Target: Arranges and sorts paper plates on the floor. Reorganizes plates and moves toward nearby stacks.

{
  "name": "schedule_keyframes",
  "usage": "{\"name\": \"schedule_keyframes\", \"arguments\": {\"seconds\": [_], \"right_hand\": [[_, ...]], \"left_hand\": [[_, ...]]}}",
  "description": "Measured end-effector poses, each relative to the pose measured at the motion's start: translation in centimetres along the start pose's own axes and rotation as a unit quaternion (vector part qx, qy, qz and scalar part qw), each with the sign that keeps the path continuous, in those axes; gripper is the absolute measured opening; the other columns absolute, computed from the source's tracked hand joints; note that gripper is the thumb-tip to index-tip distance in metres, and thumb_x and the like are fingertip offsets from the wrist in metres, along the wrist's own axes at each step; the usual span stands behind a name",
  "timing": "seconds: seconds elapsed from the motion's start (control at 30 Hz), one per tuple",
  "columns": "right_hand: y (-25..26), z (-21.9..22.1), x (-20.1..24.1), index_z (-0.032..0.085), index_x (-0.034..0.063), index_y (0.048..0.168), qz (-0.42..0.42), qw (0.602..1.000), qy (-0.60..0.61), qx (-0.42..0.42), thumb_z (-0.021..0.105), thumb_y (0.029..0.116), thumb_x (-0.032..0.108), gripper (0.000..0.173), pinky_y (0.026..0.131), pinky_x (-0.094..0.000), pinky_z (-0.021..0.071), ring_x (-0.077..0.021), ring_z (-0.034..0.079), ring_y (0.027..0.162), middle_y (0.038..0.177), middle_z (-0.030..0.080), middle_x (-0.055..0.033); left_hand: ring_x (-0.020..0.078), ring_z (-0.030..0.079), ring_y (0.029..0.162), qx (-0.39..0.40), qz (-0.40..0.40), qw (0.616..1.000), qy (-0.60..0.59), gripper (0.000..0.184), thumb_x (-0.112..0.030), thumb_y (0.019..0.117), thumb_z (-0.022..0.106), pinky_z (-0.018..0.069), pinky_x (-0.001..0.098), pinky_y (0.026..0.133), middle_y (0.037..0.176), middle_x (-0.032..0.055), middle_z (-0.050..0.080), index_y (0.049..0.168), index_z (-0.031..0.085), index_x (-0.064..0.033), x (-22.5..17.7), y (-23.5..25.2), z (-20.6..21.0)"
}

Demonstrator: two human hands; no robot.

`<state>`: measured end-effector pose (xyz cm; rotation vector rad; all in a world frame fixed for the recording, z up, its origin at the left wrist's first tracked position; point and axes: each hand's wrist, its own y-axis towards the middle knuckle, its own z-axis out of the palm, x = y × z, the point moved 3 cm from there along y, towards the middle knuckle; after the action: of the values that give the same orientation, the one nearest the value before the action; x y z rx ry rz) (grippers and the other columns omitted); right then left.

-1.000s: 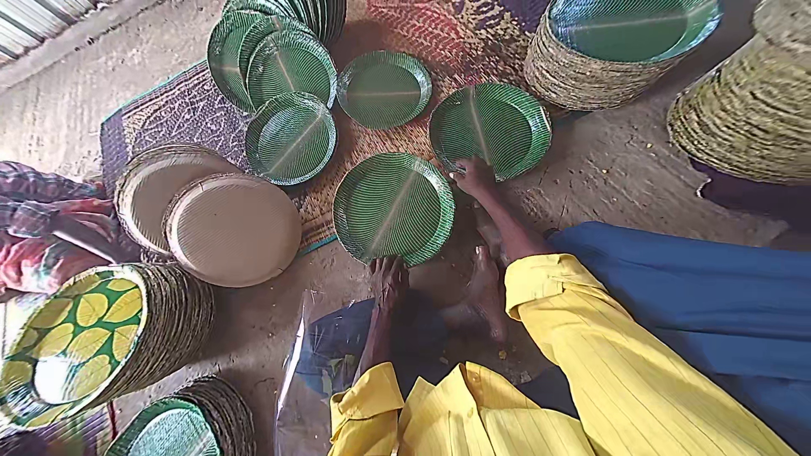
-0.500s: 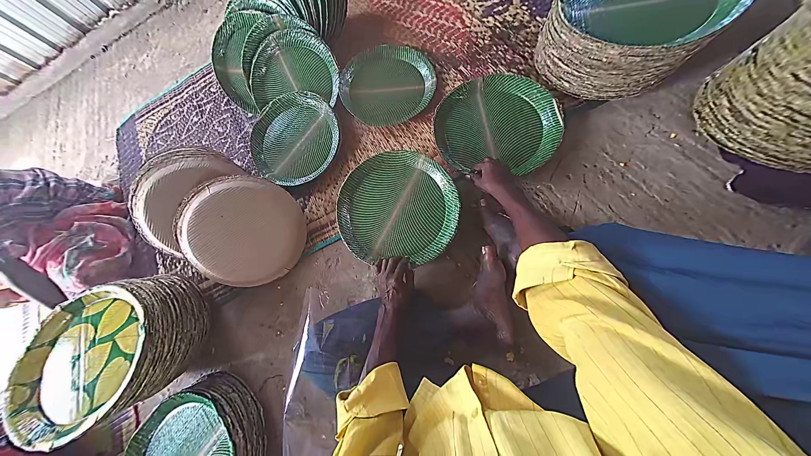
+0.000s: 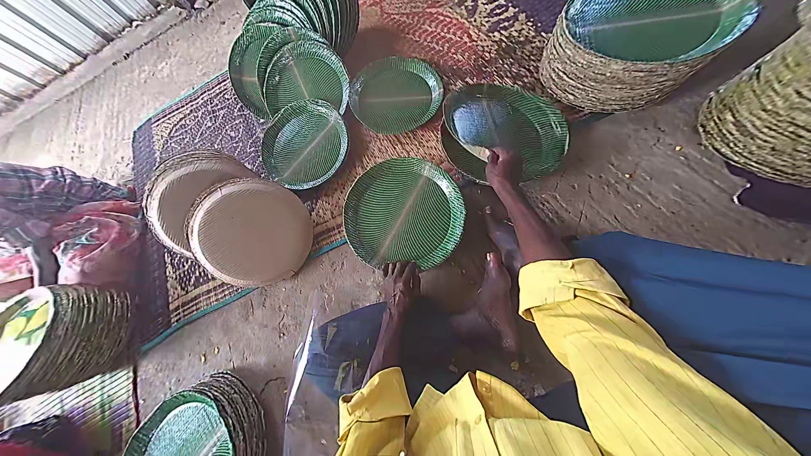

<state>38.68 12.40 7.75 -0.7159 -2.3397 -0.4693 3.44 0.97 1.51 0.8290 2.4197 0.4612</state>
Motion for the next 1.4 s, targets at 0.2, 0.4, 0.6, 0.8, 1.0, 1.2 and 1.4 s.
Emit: {"name": "schedule_keyframes", "arguments": {"seconds": [0.2,0.4,0.6,0.8,1.0,1.2,1.4], "right_hand": [[-9.8,1.8,12.3,0.074,-0.0042,0.096,-0.374,0.908,0.158,0.102,0.057,0.0991,0.003,0.019,0.084,-0.0523,0.0548,-0.0361,0.069,0.093,0.095,0.069,-0.0205],[-18.9,8.6,10.9,0.066,-0.0075,0.121,-0.319,0.76,-0.007,0.566,0.058,0.1028,0.01,0.027,0.102,-0.0576,0.0454,-0.0421,0.063,0.117,0.122,0.066,-0.0274],[-8.7,3.7,8.1,0.071,-0.0039,0.114,-0.176,0.885,0.061,0.426,0.065,0.1028,0.022,0.029,0.095,-0.0522,0.0523,-0.0322,0.069,0.1,0.108,0.072,-0.0213],[-1.8,2.6,-2.9,0.064,0.0,0.134,-0.004,0.98,-0.124,0.158,0.071,0.0964,0.029,0.047,0.103,-0.0676,0.0424,-0.0487,0.054,0.129,0.136,0.057,-0.0306],[-1.7,3.3,-4.2,0.069,-0.0014,0.121,-0.01,0.957,-0.198,0.213,0.071,0.095,0.023,0.036,0.1,-0.07,0.042,-0.0496,0.053,0.129,0.133,0.06,-0.0298],[-0.9,3.0,-4.4,0.072,-0.002,0.117,-0.022,0.962,-0.139,0.235,0.065,0.0991,0.02,0.029,0.096,-0.0686,0.0461,-0.0488,0.059,0.122,0.126,0.063,-0.0304],[-0.8,2.6,-4.7,0.073,-0.0001,0.117,0.004,0.966,-0.07,0.249,0.061,0.1041,0.024,0.03,0.102,-0.0654,0.0444,-0.0452,0.06,0.123,0.128,0.064,-0.0277]], "left_hand": [[0.0348,0.069,0.104,-0.062,-0.003,0.998,-0.015,0.028,-0.015,0.0935,0.055,0.0485,0.0534,0.101,0.106,0.0158,0.075,0.104,0.078,-0.0034,0.1,0.3,-0.7],[0.0427,0.064,0.115,-0.095,-0.021,0.995,0.023,0.028,-0.016,0.0939,0.057,0.0449,0.058,0.104,0.116,0.0236,0.071,0.109,0.077,-0.0043,-0.4,-0.3,-2.3],[0.0384,0.067,0.115,0.108,-0.053,0.992,0.024,0.034,-0.024,0.1,0.054,0.0411,0.0617,0.109,0.119,0.0161,0.073,0.119,0.075,-0.0057,0.1,0.2,-1.0],[0.0334,0.072,0.102,0.021,-0.022,1.0,0.005,0.03,-0.019,0.0968,0.054,0.0479,0.0556,0.103,0.104,0.0129,0.077,0.106,0.079,-0.0051,0.3,0.0,-0.8],[0.0318,0.073,0.098,-0.001,-0.028,1.0,-0.013,0.032,-0.018,0.0972,0.052,0.0487,0.0542,0.102,0.102,0.0124,0.078,0.105,0.079,-0.0051,0.7,-0.2,-0.9],[0.0312,0.072,0.095,-0.01,-0.033,0.999,-0.014,0.03,-0.017,0.0956,0.053,0.0489,0.053,0.101,0.098,0.0127,0.077,0.102,0.08,-0.0048,0.8,-0.1,-0.6],[0.032,0.073,0.096,-0.011,-0.032,0.999,-0.018,0.029,-0.016,0.0951,0.054,0.0494,0.0535,0.101,0.099,0.0137,0.077,0.102,0.08,-0.0032,0.6,-0.1,-0.7]]}}
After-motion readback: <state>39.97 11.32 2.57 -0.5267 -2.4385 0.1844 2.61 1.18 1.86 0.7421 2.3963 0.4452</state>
